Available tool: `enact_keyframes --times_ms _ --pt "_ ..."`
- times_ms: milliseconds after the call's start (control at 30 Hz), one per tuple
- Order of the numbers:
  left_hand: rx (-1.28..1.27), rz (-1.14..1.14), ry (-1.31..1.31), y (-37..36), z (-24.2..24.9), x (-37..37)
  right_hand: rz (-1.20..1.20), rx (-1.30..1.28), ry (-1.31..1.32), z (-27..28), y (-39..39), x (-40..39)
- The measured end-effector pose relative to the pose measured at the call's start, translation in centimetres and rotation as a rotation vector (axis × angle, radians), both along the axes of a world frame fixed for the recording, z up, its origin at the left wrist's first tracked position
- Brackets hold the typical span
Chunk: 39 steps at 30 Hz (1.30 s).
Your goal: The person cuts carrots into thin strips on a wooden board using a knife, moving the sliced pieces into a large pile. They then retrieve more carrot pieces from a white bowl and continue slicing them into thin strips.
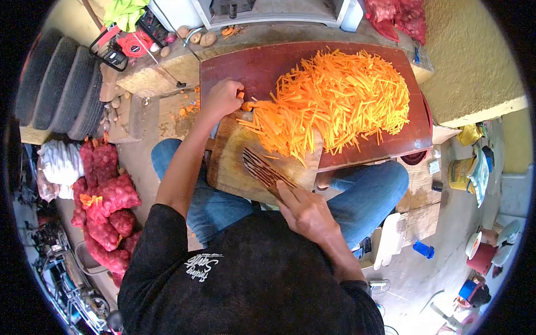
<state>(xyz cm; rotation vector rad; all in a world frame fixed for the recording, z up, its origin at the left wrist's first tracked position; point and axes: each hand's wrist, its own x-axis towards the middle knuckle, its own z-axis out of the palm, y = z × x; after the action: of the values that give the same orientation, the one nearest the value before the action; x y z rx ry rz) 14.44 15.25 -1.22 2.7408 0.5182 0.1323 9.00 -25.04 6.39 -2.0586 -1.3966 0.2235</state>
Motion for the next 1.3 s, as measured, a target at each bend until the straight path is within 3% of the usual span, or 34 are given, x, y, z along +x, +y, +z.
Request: enact_keyframes --times_ms 67,267,367,467,567,700,800,900,1000,1133,1300 --pt "0.054 -0.015 0.086 -0.1 0.3 0.5 -0.012 0.002 0.008 -0.2 -0.1 0.0" --pt "-0.049 0.005 -0.025 0.3 -0.3 0.5 -0.01 0.042 0.025 -0.2 0.3 0.0" --pt "-0.198 -0.002 -0.162 0.9 -1.3 0.1 -0.013 -0.007 0.041 -0.1 0.1 -0.1" --pt "-0.398 0.052 -0.335 0.0 0.8 -1.5 -0.047 0.056 0.059 -0.5 -0.2 -0.1" --pt "-0.604 0.038 -0.582 -0.5 1.2 -4.0 -0.115 0.024 0.221 0.1 -0.8 0.1" --pt "-0.754 0.219 -0.416 -5.1 4.1 -9.5 -0.239 0.137 0.489 -0.6 -1.4 0.1" --pt "-0.742 0.17 -0.455 -8.3 0.0 -12.8 -0.22 0.038 0.63 0.7 -1.6 0.7" --pt "-0.773 0.242 -0.391 -11.7 -0.6 -14.5 -0.158 -0.077 0.614 1.5 -1.0 1.5" --pt "-0.709 0.257 -0.434 -13.1 -1.0 -14.7 -0.18 0.035 0.501 0.1 -0.2 1.7" --pt "-0.431 -0.005 -0.308 -13.3 1.1 -16.1 -0.169 0.093 0.494 0.2 0.4 2.2" --pt "-0.419 -0.109 -0.37 -13.9 0.3 -16.5 -0.124 0.01 0.608 0.5 0.6 1.5"
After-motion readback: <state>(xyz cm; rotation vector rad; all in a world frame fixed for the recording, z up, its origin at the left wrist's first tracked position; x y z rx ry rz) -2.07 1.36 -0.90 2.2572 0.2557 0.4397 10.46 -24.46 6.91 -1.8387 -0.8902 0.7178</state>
